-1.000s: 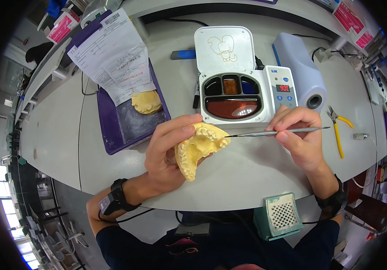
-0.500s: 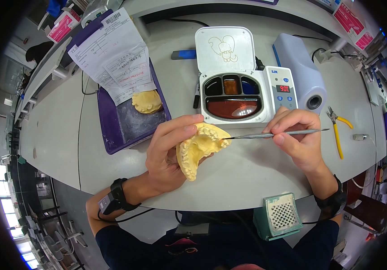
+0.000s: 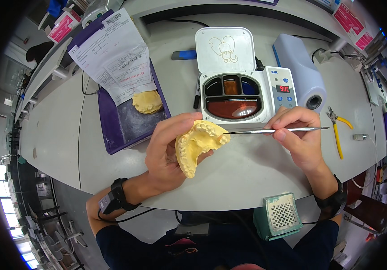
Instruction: Applying and shaping wax on a dental cast using a heated wax carver tool.
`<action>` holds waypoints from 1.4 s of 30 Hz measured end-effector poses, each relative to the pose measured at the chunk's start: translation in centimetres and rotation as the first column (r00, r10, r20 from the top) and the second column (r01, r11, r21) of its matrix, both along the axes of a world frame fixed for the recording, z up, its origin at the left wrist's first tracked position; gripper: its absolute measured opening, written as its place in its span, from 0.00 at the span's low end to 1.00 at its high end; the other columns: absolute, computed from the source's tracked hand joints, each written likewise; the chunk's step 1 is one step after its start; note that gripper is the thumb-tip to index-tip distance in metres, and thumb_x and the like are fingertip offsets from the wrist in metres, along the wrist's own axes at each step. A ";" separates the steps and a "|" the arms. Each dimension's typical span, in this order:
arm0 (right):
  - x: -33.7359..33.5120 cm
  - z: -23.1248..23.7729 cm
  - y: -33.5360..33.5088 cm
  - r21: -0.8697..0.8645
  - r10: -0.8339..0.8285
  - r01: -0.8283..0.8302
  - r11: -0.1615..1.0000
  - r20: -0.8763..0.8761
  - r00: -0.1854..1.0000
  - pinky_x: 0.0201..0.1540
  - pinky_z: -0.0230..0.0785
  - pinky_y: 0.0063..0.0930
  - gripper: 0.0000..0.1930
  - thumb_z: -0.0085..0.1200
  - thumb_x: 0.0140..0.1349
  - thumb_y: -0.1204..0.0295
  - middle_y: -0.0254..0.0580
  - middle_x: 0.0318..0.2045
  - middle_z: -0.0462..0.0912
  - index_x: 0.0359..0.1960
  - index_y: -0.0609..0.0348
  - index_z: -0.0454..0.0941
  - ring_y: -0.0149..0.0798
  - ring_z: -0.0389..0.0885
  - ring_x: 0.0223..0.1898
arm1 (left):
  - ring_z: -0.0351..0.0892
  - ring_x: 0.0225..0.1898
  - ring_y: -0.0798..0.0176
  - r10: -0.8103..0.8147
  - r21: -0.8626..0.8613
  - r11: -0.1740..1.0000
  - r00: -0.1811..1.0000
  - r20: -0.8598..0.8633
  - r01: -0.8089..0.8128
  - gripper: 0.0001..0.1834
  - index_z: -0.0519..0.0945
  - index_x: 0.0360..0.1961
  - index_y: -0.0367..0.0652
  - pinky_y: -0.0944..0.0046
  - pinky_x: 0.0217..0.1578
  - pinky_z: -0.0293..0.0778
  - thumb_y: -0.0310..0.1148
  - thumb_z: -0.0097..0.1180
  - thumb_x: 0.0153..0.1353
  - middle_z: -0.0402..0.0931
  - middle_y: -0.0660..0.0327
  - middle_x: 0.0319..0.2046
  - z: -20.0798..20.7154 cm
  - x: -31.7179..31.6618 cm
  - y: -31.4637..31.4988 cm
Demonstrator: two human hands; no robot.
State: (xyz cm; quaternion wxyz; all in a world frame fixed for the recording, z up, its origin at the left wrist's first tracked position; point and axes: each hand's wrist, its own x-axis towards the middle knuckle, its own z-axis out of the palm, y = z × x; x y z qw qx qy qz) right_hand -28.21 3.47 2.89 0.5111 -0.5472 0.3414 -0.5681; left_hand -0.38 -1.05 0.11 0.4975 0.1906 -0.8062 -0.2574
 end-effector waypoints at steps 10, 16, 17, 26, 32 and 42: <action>-0.7 -0.1 0.1 0.088 0.010 -0.018 0.996 0.093 0.996 0.46 0.75 0.26 0.07 0.62 0.58 0.78 0.46 0.36 0.85 0.37 0.64 0.80 0.34 0.84 0.40 | 0.80 0.52 0.53 -0.101 0.165 0.980 0.993 -0.056 0.109 0.39 0.64 0.61 0.35 0.59 0.50 0.80 0.28 0.73 0.51 0.71 0.45 0.55 -0.3 0.1 0.2; -0.5 0.2 0.0 0.078 -0.003 -0.006 0.997 0.116 0.993 0.44 0.74 0.24 0.07 0.62 0.59 0.75 0.46 0.36 0.85 0.37 0.63 0.78 0.32 0.83 0.39 | 0.80 0.54 0.53 -0.125 0.298 0.945 0.991 -0.056 0.136 0.40 0.63 0.62 0.31 0.56 0.53 0.79 0.32 0.72 0.54 0.73 0.45 0.54 -0.5 0.5 0.4; -0.6 0.2 0.0 0.077 -0.001 -0.008 0.997 0.118 0.993 0.44 0.74 0.24 0.07 0.62 0.59 0.75 0.46 0.36 0.85 0.37 0.63 0.78 0.32 0.83 0.39 | 0.79 0.54 0.52 -0.131 0.303 0.943 0.990 -0.053 0.140 0.40 0.63 0.62 0.32 0.56 0.54 0.78 0.32 0.72 0.53 0.73 0.45 0.55 -0.5 0.5 0.3; -0.4 0.3 -0.1 0.078 -0.035 0.027 0.997 0.101 0.994 0.38 0.72 0.21 0.08 0.62 0.60 0.74 0.45 0.35 0.85 0.38 0.62 0.77 0.27 0.80 0.34 | 0.78 0.51 0.55 -0.107 0.220 0.969 0.994 -0.037 0.112 0.39 0.67 0.61 0.34 0.60 0.52 0.79 0.27 0.74 0.50 0.68 0.51 0.53 0.0 0.2 0.4; -0.3 0.2 -0.1 0.057 -0.049 0.044 0.997 0.087 0.995 0.37 0.72 0.22 0.08 0.59 0.62 0.73 0.46 0.35 0.85 0.40 0.62 0.77 0.27 0.79 0.34 | 0.79 0.51 0.52 -0.090 0.019 0.996 0.996 -0.007 0.090 0.37 0.66 0.59 0.38 0.54 0.53 0.81 0.20 0.72 0.49 0.64 0.49 0.52 -0.6 0.1 -0.1; 1.1 0.8 0.5 -0.349 -0.159 0.037 0.936 -0.330 0.930 0.49 0.72 0.33 0.24 0.41 0.74 0.55 0.57 0.45 0.84 0.52 0.66 0.77 0.43 0.82 0.41 | 0.81 0.50 0.47 -0.120 -0.118 0.987 0.986 -0.119 0.106 0.29 0.73 0.51 0.39 0.60 0.48 0.84 0.22 0.73 0.48 0.69 0.49 0.52 -0.3 -0.7 0.5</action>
